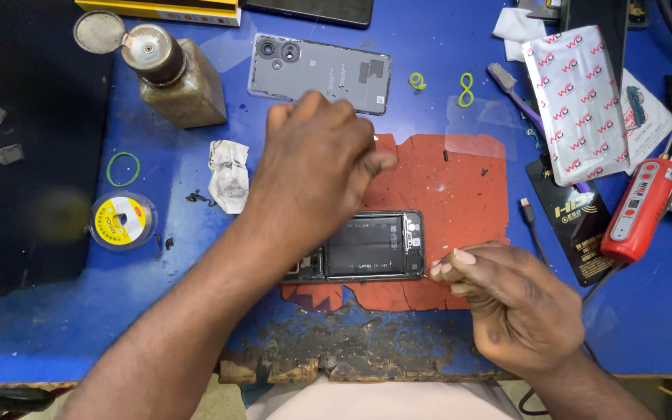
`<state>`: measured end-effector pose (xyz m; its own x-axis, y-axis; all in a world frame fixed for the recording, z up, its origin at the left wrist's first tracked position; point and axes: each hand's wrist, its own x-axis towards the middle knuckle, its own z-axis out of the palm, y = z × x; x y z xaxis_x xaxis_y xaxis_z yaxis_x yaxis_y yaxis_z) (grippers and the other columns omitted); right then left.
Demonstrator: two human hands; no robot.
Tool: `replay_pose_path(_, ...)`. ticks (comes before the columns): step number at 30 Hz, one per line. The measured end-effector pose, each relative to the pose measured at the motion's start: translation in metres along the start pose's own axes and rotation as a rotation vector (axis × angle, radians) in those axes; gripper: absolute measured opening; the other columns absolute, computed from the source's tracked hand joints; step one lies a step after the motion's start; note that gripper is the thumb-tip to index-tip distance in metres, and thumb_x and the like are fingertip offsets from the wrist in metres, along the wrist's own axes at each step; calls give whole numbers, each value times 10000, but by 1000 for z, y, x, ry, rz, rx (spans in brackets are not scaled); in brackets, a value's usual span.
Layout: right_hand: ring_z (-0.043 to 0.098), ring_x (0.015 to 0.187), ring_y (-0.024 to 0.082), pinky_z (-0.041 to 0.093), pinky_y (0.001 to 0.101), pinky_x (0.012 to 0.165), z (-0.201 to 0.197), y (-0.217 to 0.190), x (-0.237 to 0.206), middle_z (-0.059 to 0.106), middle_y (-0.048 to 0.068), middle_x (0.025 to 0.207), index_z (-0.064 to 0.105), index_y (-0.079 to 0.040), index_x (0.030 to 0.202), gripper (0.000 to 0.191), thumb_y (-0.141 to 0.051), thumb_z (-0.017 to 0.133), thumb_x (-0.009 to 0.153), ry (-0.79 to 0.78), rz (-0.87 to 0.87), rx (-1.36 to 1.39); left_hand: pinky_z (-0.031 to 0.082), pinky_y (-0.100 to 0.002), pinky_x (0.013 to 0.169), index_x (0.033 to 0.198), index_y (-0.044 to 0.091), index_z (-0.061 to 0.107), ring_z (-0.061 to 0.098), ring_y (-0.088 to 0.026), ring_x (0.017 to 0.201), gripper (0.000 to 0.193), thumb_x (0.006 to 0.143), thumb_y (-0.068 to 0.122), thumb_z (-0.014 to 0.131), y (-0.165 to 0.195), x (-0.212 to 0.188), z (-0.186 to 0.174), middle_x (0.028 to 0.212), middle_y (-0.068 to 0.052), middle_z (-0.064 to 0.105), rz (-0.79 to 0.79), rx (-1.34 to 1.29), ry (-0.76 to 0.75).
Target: The person tests a smartphone's emergency call function, then disassembles the device by removing screws from the back cover. They use a screwdriver to unscrew multiple fasteners and separate the back cover from the phone body.
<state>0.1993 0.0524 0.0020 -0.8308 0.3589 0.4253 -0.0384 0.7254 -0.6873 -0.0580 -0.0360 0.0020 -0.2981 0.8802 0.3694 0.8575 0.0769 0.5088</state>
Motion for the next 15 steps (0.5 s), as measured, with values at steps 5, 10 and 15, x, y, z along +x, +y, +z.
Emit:
replay_pose_path(5, 760, 976, 197, 665, 279, 824, 2, -1, 2, 706, 131, 1073, 579, -25, 1309, 440, 112, 700, 909, 17, -16, -32, 367, -467, 864, 934, 64, 705, 555, -289, 974, 187, 986, 244, 713, -16, 12, 6, 935, -77, 627, -44, 68, 106)
replay_pose_path(10, 759, 979, 196, 662, 275, 818, 3, 1, 1, 706, 134, 1075, 581, -22, 1309, 432, 89, 708, 911, 21, -29, -25, 366, -489, 849, 967, 64, 699, 554, -314, 1004, 152, 982, 215, 689, -34, 28, 13, 991, -89, 624, -8, 153, 176)
replay_pose_path(15, 755, 973, 191, 663, 275, 822, 1, 4, -2, 712, 135, 1082, 586, -29, 1309, 439, 88, 708, 903, 22, -16, -19, 384, -499, 854, 995, 81, 692, 553, -328, 1006, 79, 997, 160, 683, -41, 31, 9, 1005, -89, 621, -80, 121, 176)
